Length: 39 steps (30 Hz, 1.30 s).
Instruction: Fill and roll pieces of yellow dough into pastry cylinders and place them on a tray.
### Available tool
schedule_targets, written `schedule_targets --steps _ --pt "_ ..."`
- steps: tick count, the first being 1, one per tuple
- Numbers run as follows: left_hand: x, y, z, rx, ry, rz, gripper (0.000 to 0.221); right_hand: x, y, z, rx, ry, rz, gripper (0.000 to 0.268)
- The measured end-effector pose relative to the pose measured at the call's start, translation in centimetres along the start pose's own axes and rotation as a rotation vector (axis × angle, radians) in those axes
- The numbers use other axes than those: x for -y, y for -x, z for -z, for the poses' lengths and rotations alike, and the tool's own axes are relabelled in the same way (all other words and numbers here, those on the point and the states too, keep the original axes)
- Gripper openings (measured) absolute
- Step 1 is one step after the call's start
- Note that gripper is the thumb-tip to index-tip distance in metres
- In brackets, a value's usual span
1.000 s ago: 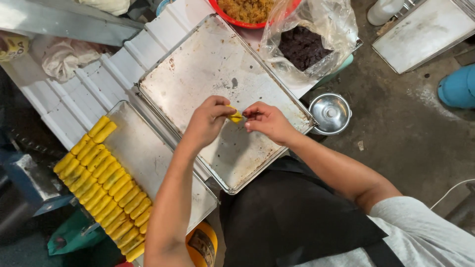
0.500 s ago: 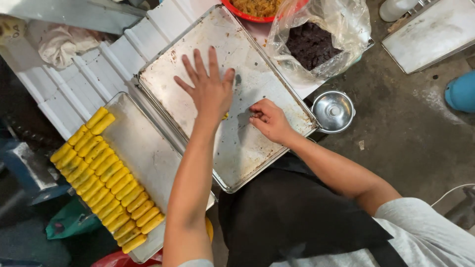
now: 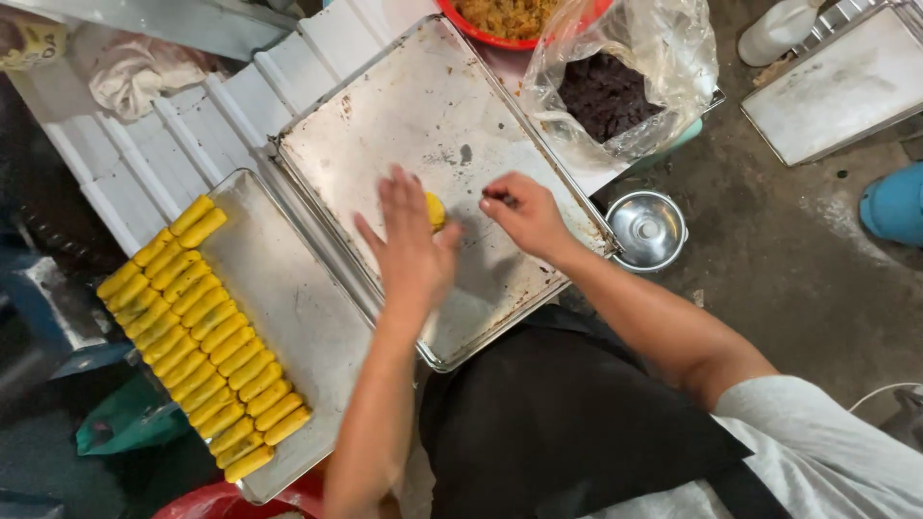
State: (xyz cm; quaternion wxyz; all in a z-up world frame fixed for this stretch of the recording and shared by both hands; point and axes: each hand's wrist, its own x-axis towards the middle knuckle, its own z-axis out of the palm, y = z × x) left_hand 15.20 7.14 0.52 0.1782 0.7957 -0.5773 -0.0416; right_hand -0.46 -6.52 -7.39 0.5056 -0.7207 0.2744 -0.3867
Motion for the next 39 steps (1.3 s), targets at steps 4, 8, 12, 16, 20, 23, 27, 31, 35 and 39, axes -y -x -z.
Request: schedule_targets --steps 4,8,12,16,20,23,27,31,35,39 --pt "-0.1 4.9 -8.2 0.052 -0.052 0.015 0.086 4.4 -6.0 -3.8 0.006 0.058 0.257 0.019" --pt "-0.3 5.3 -9.3 0.027 -0.076 0.039 0.086 4.2 -9.3 -9.0 0.2 0.433 0.554 0.015" --pt "0.4 5.6 -11.6 0.06 -0.072 0.042 0.084 -1.2 -7.6 -13.2 0.453 0.901 0.488 0.034" --pt "-0.8 5.1 -7.6 0.113 -0.046 0.088 0.086 -1.9 -9.2 -14.2 0.479 0.842 0.611 0.042" --pt "-1.1 4.5 -6.5 0.28 -0.069 0.138 0.092 -2.2 -11.0 -15.5 0.241 0.766 0.82 0.04" --pt "-1.0 4.2 -6.7 0.309 -0.063 0.146 0.09 -2.6 -12.6 -15.6 0.148 0.721 0.961 0.044" --pt "-0.4 5.0 -6.6 -0.028 0.06 0.068 0.056 2.6 -12.5 -10.7 0.082 0.551 0.969 0.024" --pt "3.8 5.3 -7.5 -0.363 0.041 -0.025 0.071 3.6 -4.5 -4.0 0.106 0.571 0.945 0.028" --pt "4.6 5.7 -8.7 -0.296 -0.116 -0.067 0.047 2.0 1.5 -3.7 0.325 0.632 0.792 0.035" --pt "5.5 5.3 -10.3 -0.325 -0.127 -0.178 0.043 1.5 2.0 -4.4 0.367 0.665 0.792 0.03"
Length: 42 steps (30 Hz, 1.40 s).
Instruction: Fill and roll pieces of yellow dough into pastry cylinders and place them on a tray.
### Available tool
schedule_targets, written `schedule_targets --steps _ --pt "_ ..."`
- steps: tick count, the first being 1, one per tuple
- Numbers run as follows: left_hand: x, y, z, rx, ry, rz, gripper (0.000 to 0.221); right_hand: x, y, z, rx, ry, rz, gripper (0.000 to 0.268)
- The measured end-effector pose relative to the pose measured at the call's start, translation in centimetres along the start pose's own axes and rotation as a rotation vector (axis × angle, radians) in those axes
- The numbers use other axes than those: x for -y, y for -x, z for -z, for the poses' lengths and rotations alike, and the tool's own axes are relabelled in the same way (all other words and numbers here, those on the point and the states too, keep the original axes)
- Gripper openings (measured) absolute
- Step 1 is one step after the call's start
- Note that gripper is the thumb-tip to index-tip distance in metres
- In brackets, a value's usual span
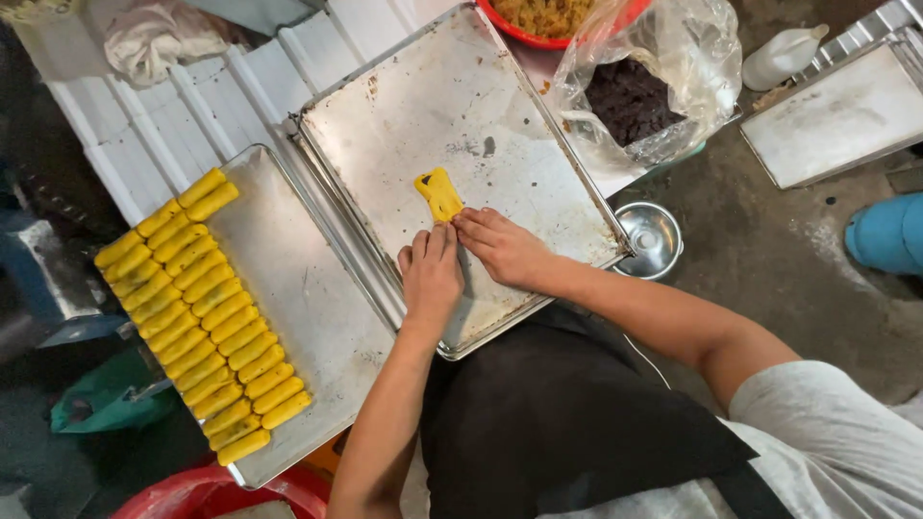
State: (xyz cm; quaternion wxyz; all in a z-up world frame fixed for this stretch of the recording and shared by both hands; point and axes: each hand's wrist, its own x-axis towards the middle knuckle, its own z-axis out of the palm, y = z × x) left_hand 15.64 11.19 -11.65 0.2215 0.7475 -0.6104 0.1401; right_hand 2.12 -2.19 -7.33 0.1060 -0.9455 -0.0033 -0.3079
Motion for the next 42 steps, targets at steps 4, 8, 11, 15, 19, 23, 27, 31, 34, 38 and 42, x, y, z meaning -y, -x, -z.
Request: schedule_targets --steps 4,8,11,15,19,23,27,31,34,38,42 --pt "0.0 0.1 -0.3 -0.04 0.001 -0.057 0.039 -0.4 0.9 -0.6 -0.031 -0.002 0.025 0.029" --pt "0.3 0.2 0.7 0.041 0.098 -0.046 0.034 -0.7 1.1 -1.2 -0.088 -0.044 0.074 0.024" --pt "1.5 -1.0 1.1 0.066 0.316 0.087 0.026 -4.0 1.8 -3.7 -0.14 -0.235 -0.032 0.028" --pt "2.2 -6.4 5.0 -0.067 0.566 0.426 0.042 -7.7 -4.7 -2.1 -0.272 -0.222 -0.123 0.038" --pt "4.7 -7.2 1.0 -0.011 0.479 0.359 0.031 -9.3 -5.5 -5.0 -0.036 -0.022 -0.199 0.021" --pt "2.7 -5.7 2.9 0.004 0.37 0.251 0.037 -7.0 -4.2 -3.7 -0.014 -0.051 -0.156 0.02" --pt "2.8 -4.6 2.7 0.096 0.236 0.161 0.029 -4.8 -2.1 -2.5 0.05 0.061 -0.116 0.027" --pt "5.9 -6.2 0.9 0.095 0.546 0.342 0.018 -9.0 -3.7 -4.3 -0.021 -0.265 -0.08 0.018" --pt "7.0 -7.3 -0.2 0.139 0.541 0.374 0.023 -9.7 -5.0 -3.5 0.013 -0.326 -0.2 0.02" --pt "6.4 -7.6 0.1 0.312 0.447 0.339 0.021 -10.2 -4.6 -2.6 0.205 -0.362 -0.219 0.018" --pt "5.3 -6.8 -0.4 0.29 0.409 0.36 0.034 -9.3 -3.6 -3.5 0.263 -0.307 -0.295 0.043"
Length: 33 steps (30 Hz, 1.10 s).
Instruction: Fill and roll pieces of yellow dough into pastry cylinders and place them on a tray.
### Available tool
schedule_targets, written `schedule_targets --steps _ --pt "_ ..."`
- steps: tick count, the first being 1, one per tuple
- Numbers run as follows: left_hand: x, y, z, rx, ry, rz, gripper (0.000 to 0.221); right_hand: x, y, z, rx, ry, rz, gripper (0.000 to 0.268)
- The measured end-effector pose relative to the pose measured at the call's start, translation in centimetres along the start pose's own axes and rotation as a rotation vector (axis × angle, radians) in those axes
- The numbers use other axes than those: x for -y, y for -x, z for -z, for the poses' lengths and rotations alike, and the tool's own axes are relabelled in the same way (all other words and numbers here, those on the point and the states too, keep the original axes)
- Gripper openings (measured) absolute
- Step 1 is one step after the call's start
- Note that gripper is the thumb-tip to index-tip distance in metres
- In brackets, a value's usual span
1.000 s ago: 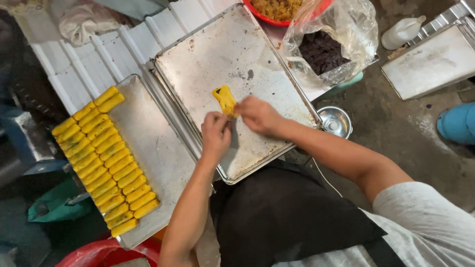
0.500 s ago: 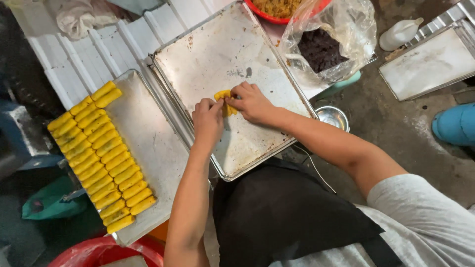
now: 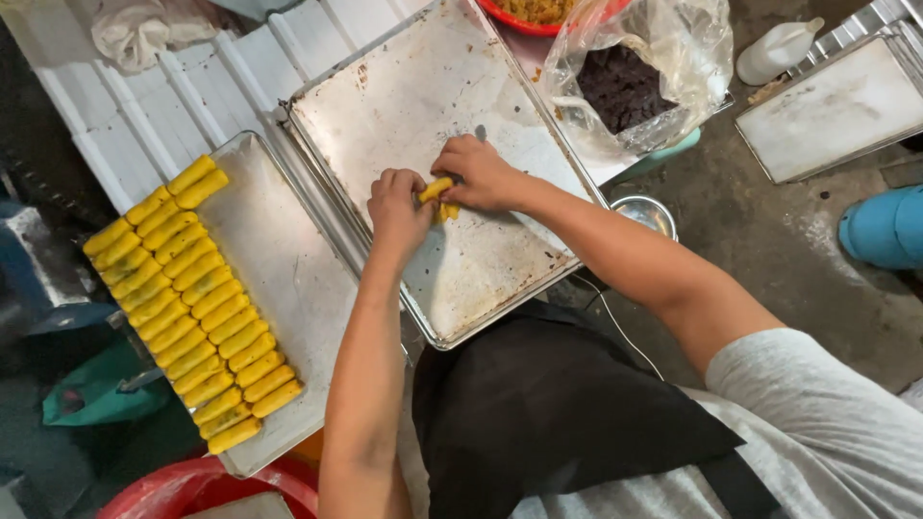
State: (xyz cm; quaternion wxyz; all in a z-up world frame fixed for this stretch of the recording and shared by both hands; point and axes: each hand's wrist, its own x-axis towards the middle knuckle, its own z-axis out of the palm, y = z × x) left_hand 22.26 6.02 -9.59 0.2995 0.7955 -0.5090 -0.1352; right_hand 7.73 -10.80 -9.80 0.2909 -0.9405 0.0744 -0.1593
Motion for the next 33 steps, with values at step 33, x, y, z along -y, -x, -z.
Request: schedule_targets --steps 33 --pt "-5.0 4.0 1.3 0.27 -0.186 -0.044 0.039 0.1 5.4 1.1 -0.265 0.434 -0.067 0.044"
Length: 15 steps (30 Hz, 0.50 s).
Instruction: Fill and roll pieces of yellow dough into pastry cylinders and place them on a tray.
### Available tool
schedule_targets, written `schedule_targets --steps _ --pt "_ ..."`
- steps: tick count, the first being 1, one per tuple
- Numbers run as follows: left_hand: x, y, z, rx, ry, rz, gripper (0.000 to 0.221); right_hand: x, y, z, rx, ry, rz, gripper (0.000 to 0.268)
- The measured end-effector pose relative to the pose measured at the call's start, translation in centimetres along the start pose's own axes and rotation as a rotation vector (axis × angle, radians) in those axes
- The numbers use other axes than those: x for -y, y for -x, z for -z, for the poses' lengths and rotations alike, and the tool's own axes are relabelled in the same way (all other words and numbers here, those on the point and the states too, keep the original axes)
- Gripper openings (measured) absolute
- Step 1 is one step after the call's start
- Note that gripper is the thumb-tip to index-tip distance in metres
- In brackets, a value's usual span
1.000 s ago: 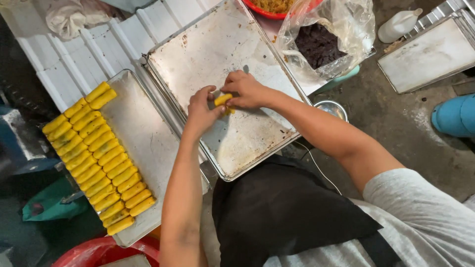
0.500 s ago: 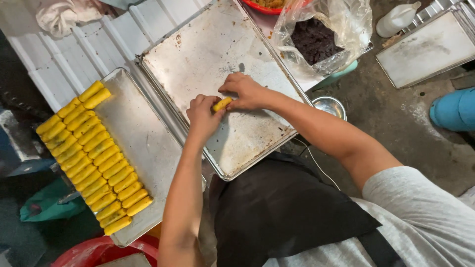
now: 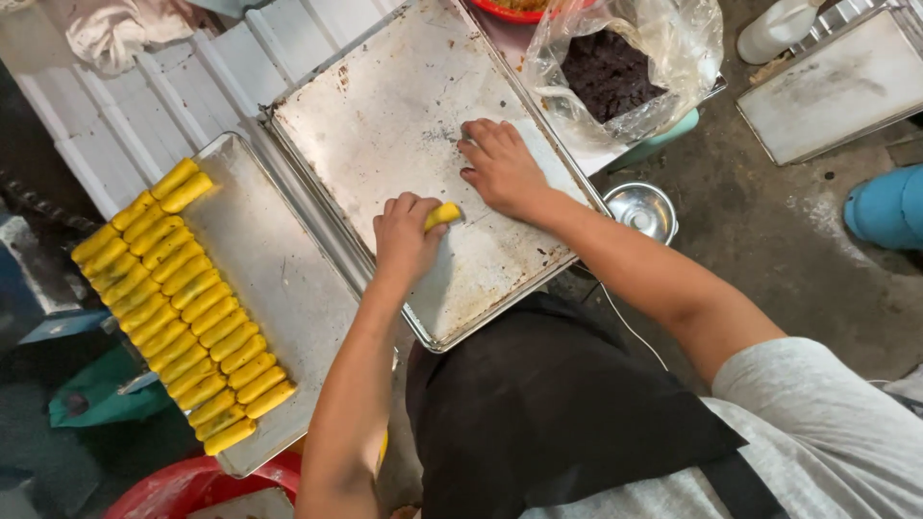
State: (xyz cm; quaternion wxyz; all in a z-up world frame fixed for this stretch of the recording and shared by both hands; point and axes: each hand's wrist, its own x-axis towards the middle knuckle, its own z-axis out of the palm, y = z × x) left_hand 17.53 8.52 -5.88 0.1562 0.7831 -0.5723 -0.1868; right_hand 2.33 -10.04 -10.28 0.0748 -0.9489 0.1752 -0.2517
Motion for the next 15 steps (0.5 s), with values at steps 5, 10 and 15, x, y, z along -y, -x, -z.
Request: schedule_targets --steps 5,10,15 --pt "1.2 -3.1 2.6 -0.164 -0.001 -0.112 0.039 0.2 0.3 -0.4 -0.063 0.098 0.021 0.039" --pt "0.8 -8.1 5.4 -0.135 -0.11 -0.045 0.033 0.5 -0.2 0.1 -0.082 0.096 0.053 0.035" --pt "-1.8 -7.9 -1.3 -0.286 -0.309 0.157 0.085 0.7 -0.3 0.6 -0.086 0.131 0.021 0.035"
